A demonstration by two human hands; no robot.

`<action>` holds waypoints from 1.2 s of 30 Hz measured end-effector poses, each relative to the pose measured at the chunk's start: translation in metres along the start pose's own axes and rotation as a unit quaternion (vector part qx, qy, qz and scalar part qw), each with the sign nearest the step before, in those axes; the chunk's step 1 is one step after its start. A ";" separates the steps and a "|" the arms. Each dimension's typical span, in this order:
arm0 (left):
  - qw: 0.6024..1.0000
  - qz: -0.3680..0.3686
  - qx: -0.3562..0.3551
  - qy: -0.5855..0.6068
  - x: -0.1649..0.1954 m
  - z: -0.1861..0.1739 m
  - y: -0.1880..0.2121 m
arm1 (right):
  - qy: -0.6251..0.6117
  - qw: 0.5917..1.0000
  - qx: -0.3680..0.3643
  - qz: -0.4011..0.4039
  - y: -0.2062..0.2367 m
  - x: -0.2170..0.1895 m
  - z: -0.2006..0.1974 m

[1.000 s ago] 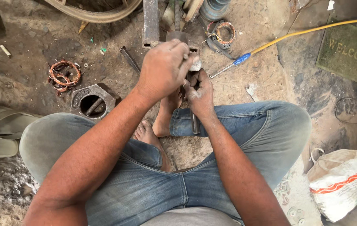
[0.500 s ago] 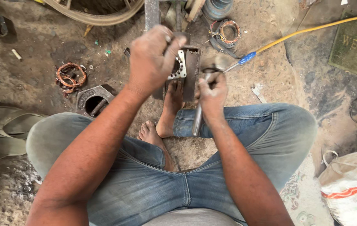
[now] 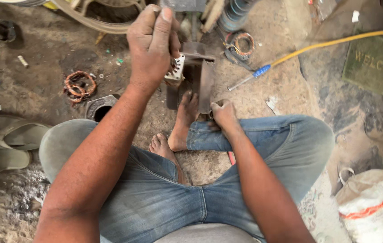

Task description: The person sits on the floor and uses a hammer and metal rod to strike a stator component clamped in a vise. They then use pliers to cut wires on a second stator component. The person continues to hammer the first component.

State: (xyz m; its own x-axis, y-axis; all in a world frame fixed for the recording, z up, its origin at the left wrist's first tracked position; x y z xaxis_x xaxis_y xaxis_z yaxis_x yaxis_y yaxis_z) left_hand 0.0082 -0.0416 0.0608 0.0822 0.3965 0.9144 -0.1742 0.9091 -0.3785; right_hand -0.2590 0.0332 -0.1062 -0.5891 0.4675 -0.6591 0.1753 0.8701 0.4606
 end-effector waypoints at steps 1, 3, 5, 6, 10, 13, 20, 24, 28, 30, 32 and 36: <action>1.000 -0.001 0.006 0.004 0.004 -0.002 0.000 | 0.141 0.982 0.042 -0.115 0.008 -0.025 -0.007; 0.999 -0.015 0.004 0.028 0.014 -0.006 0.001 | 0.175 0.977 0.079 -0.093 0.027 -0.053 -0.020; 0.997 -0.040 -0.009 0.072 0.024 -0.006 0.006 | -0.084 0.947 0.021 -0.308 0.050 -0.095 -0.028; 0.986 -0.075 -0.024 0.149 0.027 -0.005 0.009 | -0.118 0.930 -0.031 -0.346 0.058 -0.110 -0.028; 0.909 -0.174 -0.057 0.373 0.042 0.005 0.016 | -0.333 0.851 -0.298 -0.276 0.077 -0.138 -0.017; 0.866 -0.212 -0.080 0.447 0.047 0.012 0.016 | -0.434 0.800 -0.389 -0.144 0.087 -0.132 -0.003; 0.884 -0.337 0.072 0.316 -0.006 -0.008 0.003 | -0.390 0.846 -0.361 -0.044 0.090 -0.115 0.013; 0.885 -0.350 0.136 0.274 -0.038 -0.016 0.007 | -0.325 0.902 -0.275 -0.071 0.088 -0.120 0.016; 0.917 -0.260 0.131 0.272 -0.046 -0.016 0.007 | -0.175 0.946 -0.127 -0.240 0.092 -0.125 0.013; 0.909 -0.255 0.102 0.314 -0.048 -0.013 0.008 | -0.223 0.932 -0.160 -0.238 0.095 -0.121 0.015; 0.868 -0.305 0.056 0.387 -0.053 -0.009 0.009 | -0.447 0.827 -0.314 -0.131 0.098 -0.115 0.022; 0.864 -0.355 0.130 0.333 -0.071 -0.010 0.012 | -0.559 0.725 -0.401 0.015 0.101 -0.104 0.029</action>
State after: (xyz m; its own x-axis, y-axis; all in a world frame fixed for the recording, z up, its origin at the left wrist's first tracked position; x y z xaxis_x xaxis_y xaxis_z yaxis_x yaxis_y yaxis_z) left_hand 0.0106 -0.0577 -0.0095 0.7902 -0.1852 0.5842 -0.0544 0.9283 0.3679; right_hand -0.1572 0.0776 -0.0084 0.4926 0.7090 -0.5047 -0.6054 0.6958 0.3865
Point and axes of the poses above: each hand's wrist, its own y-axis away from the middle knuckle, its own z-axis out of the palm, x = y × z, the point moved 4 cm from there along -y, towards the middle knuckle, and after that the axes turned 1 degree about -y, right-handed, at the moved point
